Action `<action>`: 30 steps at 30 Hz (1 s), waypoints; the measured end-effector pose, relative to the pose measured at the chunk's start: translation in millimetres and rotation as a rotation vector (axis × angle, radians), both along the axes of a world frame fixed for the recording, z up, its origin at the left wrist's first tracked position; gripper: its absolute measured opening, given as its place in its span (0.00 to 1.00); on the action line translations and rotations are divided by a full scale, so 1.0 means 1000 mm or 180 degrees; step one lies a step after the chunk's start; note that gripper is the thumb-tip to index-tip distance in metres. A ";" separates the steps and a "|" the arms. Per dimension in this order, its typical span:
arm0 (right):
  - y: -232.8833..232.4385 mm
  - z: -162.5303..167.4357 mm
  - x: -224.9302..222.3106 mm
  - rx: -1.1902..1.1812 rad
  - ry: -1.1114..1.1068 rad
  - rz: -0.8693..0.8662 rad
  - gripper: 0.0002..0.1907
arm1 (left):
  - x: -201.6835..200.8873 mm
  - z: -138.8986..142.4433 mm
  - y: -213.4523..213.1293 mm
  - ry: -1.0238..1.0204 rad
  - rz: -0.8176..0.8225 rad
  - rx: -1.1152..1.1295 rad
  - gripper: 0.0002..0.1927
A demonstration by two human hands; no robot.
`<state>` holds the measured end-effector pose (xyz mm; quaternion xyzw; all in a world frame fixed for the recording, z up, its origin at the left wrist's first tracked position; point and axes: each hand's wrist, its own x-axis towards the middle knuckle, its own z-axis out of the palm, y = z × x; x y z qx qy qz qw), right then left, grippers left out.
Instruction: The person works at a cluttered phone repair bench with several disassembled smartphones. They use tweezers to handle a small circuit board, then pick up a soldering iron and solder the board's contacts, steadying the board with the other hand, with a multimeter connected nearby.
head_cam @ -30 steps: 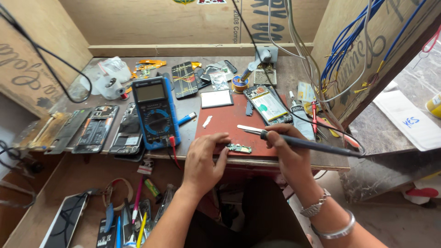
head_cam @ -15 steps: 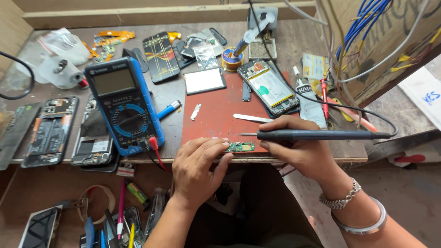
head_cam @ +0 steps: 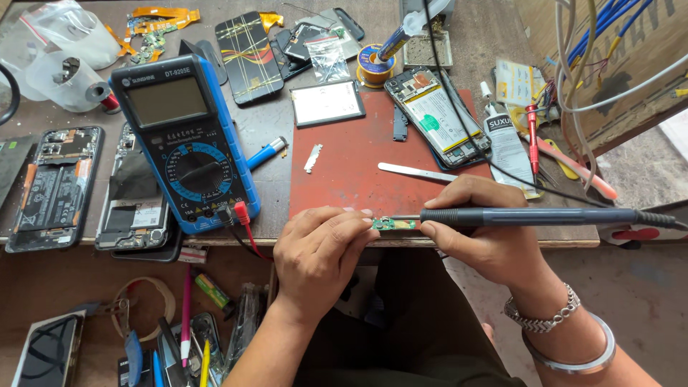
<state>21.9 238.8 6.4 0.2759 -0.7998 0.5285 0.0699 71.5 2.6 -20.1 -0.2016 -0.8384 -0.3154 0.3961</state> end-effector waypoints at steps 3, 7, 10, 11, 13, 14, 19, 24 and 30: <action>-0.001 0.000 0.000 -0.0023 -0.0085 0.0011 0.07 | 0.002 0.002 0.001 -0.0005 0.0002 -0.0023 0.06; -0.001 0.000 -0.001 0.0007 -0.0016 0.0026 0.07 | 0.002 0.004 0.001 -0.0010 0.0064 -0.0186 0.05; -0.001 0.000 -0.002 0.0045 -0.0002 0.0029 0.07 | 0.002 0.005 0.002 -0.0003 0.0094 -0.0203 0.05; 0.000 0.001 -0.002 0.0062 0.0024 0.0031 0.08 | 0.002 0.005 0.002 -0.0006 0.0095 -0.0214 0.05; 0.000 0.000 -0.003 0.0095 0.0071 0.0041 0.08 | 0.001 0.005 0.001 -0.0007 0.0102 -0.0233 0.05; -0.001 0.000 -0.003 0.0091 0.0052 0.0036 0.08 | 0.001 0.005 0.001 -0.0003 0.0107 -0.0243 0.05; -0.002 0.000 -0.004 0.0166 0.0127 0.0018 0.09 | 0.001 0.003 0.001 0.0001 0.0111 -0.0268 0.05; -0.004 -0.001 -0.002 0.0236 0.0127 -0.0131 0.08 | 0.001 0.002 0.001 0.0008 0.0091 -0.0291 0.05; -0.007 0.000 -0.003 0.0339 0.0210 -0.0158 0.08 | 0.000 0.001 0.001 0.0022 0.0111 -0.0317 0.05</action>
